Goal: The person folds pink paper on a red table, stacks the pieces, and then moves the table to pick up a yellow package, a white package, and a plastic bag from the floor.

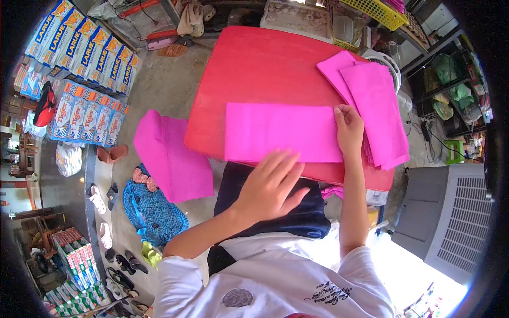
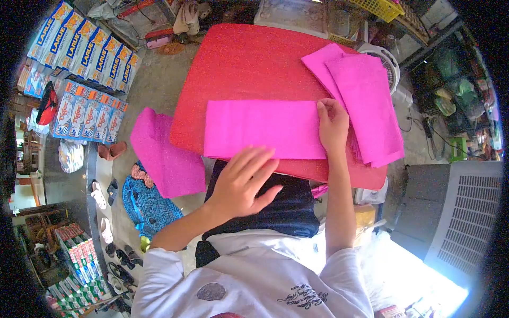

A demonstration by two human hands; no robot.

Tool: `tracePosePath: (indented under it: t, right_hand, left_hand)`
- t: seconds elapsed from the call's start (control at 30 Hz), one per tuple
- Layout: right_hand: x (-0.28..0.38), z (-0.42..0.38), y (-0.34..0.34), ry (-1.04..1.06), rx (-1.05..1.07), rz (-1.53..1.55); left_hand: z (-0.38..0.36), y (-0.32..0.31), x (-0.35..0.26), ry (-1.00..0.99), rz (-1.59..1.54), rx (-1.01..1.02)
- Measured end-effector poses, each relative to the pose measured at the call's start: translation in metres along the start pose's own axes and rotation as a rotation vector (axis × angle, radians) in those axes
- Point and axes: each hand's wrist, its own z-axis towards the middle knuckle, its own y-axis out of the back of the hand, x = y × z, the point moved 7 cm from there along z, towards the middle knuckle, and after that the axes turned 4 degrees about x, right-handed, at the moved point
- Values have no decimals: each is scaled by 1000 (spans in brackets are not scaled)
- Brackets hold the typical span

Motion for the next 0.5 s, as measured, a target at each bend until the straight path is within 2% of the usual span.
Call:
tracePosePath:
  t: [0.1, 0.2, 0.5]
  right_hand:
    - [-1, 1, -1, 18, -2, 0]
    - [-3, 2, 2, 40, -12, -10]
    - [0, -1, -2, 43, -11, -13]
  left_hand:
    - [44, -4, 11, 113, 93, 3]
    - [47, -27, 42, 304, 227, 42]
    - [-18, 25, 124, 542, 515, 7]
